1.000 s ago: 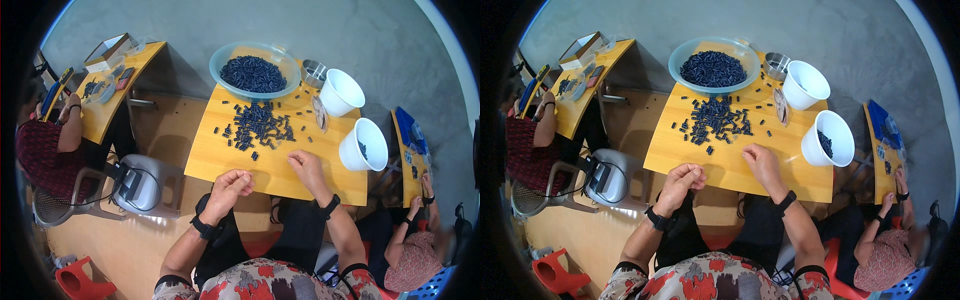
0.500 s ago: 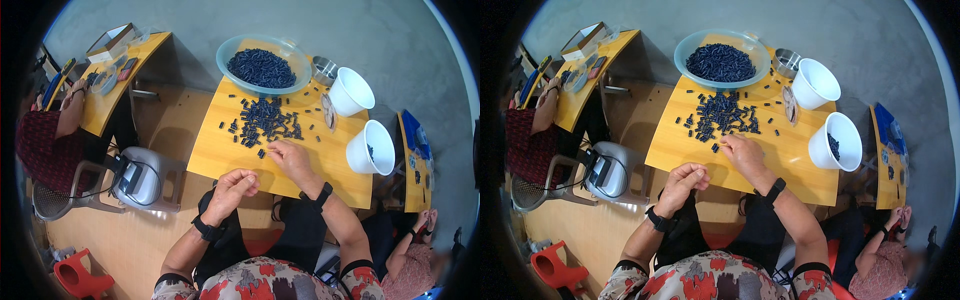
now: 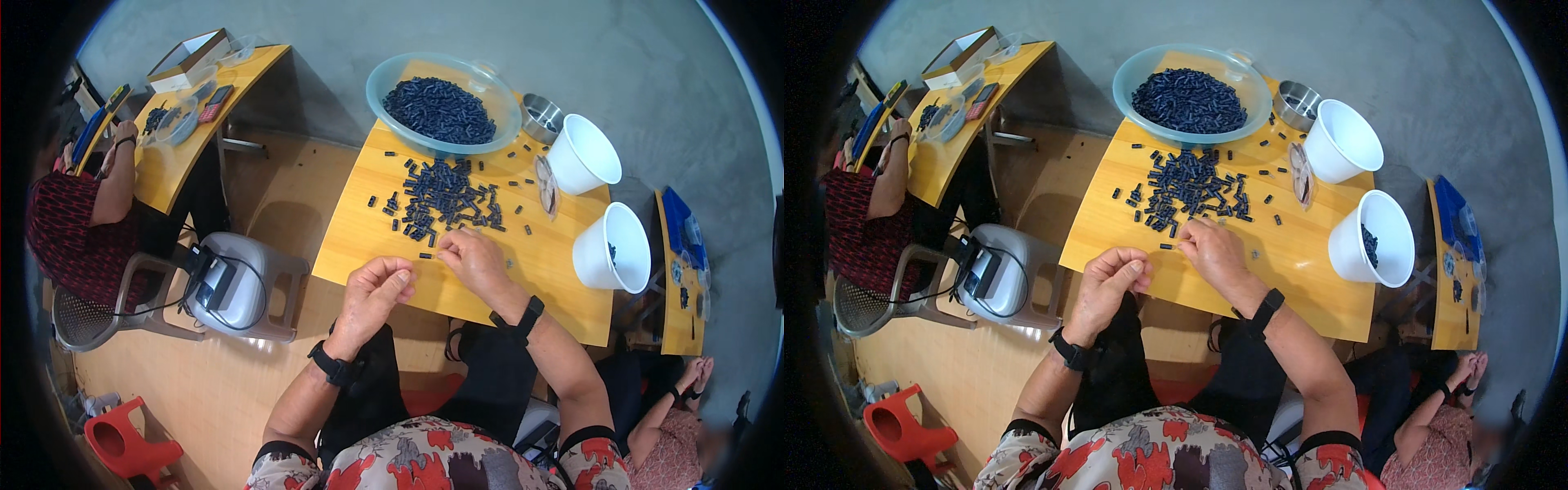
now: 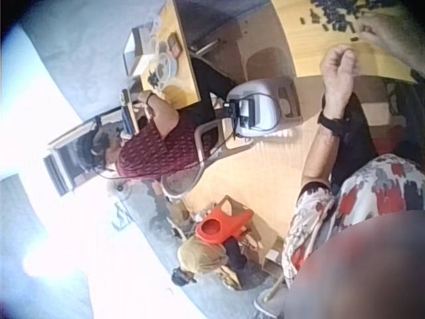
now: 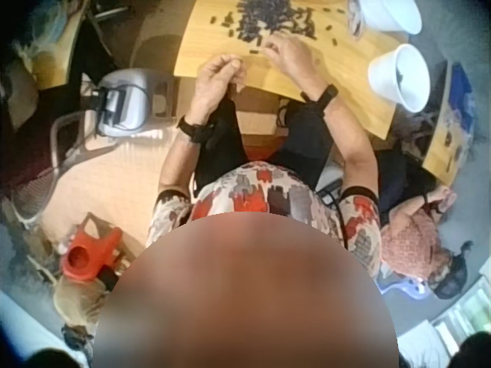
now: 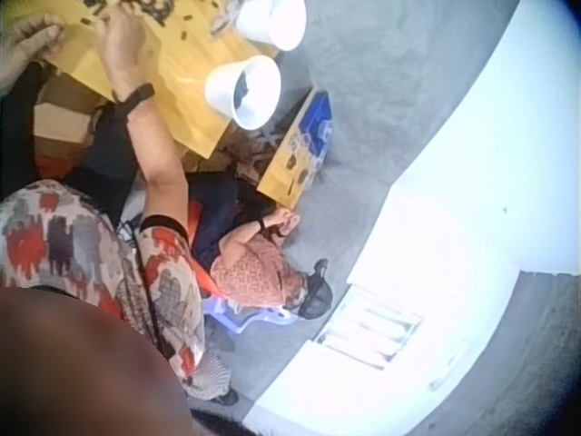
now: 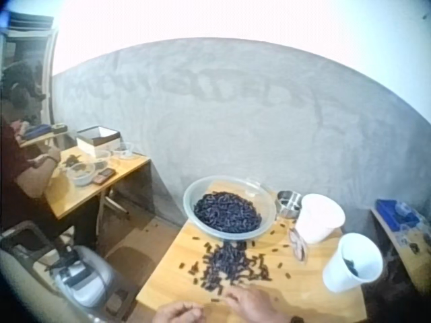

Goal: Inspecting and sorting small blue plastic or rubber components into containers on a workshop table.

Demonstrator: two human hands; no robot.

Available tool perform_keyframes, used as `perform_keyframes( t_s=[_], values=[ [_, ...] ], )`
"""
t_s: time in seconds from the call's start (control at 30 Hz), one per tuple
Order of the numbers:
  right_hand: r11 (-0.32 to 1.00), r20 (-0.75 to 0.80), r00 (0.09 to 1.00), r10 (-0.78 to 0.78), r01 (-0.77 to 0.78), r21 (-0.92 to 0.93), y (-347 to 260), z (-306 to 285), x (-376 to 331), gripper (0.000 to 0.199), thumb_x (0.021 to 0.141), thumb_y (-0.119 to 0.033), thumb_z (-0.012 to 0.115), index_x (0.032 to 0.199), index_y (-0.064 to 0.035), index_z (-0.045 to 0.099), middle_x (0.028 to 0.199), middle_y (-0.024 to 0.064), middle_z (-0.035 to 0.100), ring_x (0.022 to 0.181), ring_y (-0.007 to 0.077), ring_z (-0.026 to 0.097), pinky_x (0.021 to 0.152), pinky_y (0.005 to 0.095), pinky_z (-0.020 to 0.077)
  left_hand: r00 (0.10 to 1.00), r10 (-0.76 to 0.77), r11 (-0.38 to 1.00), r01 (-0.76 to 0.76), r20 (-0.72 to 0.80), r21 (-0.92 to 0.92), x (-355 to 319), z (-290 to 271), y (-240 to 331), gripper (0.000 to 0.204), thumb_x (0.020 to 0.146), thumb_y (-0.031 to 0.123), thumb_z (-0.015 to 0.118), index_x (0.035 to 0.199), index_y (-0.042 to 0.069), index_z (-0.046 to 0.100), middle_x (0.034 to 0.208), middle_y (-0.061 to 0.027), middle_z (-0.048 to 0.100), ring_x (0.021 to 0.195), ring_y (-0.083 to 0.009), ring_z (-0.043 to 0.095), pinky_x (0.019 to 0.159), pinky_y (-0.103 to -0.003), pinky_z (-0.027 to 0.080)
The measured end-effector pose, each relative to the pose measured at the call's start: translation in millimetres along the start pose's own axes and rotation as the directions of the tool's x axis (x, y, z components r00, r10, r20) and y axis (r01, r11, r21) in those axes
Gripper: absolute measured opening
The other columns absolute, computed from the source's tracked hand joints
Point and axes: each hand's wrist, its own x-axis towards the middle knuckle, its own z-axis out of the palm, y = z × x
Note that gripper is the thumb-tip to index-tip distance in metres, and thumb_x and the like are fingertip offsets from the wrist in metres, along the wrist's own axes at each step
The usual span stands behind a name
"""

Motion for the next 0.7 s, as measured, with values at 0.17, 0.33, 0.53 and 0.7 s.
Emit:
perform_keyframes(
  t_s=[0.17,0.33,0.53,0.7],
  values=[
    [0.992,-0.043,0.997,-0.065,0.069,0.107,-7,-2,-4,0.014,0.072,-0.011,0.069,0.083,-0.0075,0.061,0.071,0.0062,0.058,0.065,0.0226,0.059,0.056,0.0333,0.0454,0.997,-0.06,0.998,0.06,-0.039,0.013,0,-5,3,0.014,0.09,0.008,0.054,0.101,0.001,0.059,0.088,-0.0043,0.064,0.072,-0.0084,0.059,0.067,-0.022,0.049],
    [0.994,0.007,0.995,-0.102,0.102,0.034,-12,1,-1,0.011,0.074,-0.013,0.067,0.081,-0.0082,0.061,0.076,0.0063,0.059,0.068,0.0251,0.06,0.058,0.0352,0.0468,0.998,-0.062,0.998,0.062,0.002,-0.004,0,-2,1,0.014,0.09,0.008,0.054,0.101,0.001,0.059,0.089,-0.0041,0.064,0.073,-0.0084,0.059,0.067,-0.022,0.05],
    [0.989,0.018,0.989,-0.145,0.146,-0.011,-11,4,-3,0.008,0.075,-0.015,0.065,0.079,-0.0086,0.061,0.078,0.0069,0.06,0.069,0.0277,0.06,0.059,0.0375,0.0482,1.0,-0.015,0.999,0.015,-0.004,0.037,-1,-7,7,0.015,0.09,0.008,0.053,0.103,0.001,0.059,0.091,-0.0036,0.064,0.074,-0.0089,0.059,0.068,-0.023,0.049],
    [0.99,-0.019,0.993,-0.119,0.12,0.074,-16,-6,-14,0.006,0.076,-0.012,0.065,0.076,-0.0069,0.061,0.075,0.0074,0.061,0.067,0.0263,0.062,0.058,0.0355,0.0488,0.995,-0.084,0.994,0.088,-0.061,0.069,-6,-5,13,0.017,0.09,0.008,0.054,0.105,0.001,0.059,0.093,-0.0039,0.064,0.075,-0.0086,0.059,0.068,-0.022,0.05]
  ],
)
